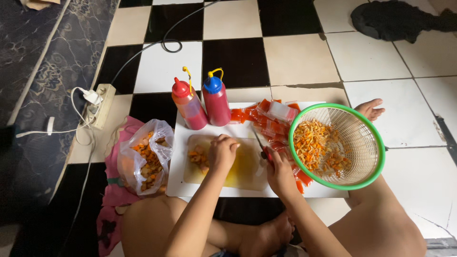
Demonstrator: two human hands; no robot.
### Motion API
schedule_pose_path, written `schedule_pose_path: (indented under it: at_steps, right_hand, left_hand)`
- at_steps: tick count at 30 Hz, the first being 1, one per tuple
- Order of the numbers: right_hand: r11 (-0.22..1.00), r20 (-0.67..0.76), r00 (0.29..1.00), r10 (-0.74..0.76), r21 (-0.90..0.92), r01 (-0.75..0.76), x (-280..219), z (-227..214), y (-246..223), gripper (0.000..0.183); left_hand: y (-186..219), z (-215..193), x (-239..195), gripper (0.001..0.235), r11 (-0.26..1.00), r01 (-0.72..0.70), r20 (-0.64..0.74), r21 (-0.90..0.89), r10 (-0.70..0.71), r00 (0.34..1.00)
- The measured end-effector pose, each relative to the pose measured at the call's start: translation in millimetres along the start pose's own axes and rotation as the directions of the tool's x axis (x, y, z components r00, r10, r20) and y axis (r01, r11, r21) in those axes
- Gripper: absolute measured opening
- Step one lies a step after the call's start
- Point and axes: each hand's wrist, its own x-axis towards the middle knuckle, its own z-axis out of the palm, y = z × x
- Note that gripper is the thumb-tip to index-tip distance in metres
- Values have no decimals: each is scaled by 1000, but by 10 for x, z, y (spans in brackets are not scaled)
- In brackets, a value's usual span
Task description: The person uses a knife to chop small fried food items on a white cutting board. They then pick up the chopped pieces and place them into a green plastic basket sitting on the floor.
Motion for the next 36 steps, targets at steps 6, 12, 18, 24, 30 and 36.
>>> schedule_pose_path:
  at_steps: [6, 12, 18, 24, 30, 36]
  right_hand:
    - [949, 228, 974, 5, -308, 67, -186, 224, -67, 39]
    - [964, 244, 968, 52, -265, 15, -313, 68, -226, 48]
    - [972, 194, 977, 91, -233, -44, -308, -25, -286, 50]
    - [981, 228, 969, 93, -188, -50, -325, -32, -243, 48]
    - [993, 296, 952, 80, -105, -51, -230, 170, 104, 48]
    - [991, 398, 908, 129, -77, -107, -324, -42, -106, 45]
  left_hand:
    - [-284, -41, -229, 7, 998, 66, 37, -10, -66, 997]
    - [-149, 20, -290, 29, 1000, 1, 87, 11, -2, 996]
    - [349, -174, -346, 22, 998, 40, 15, 42, -40, 999]
    - [-98, -48, -267, 16, 999, -15, 91, -45, 19, 996]
    - [-281, -529, -273, 43, 990, -95, 264, -105, 119, 957]
    - [-251, -204, -255, 32, 992, 66, 263, -112, -35, 964]
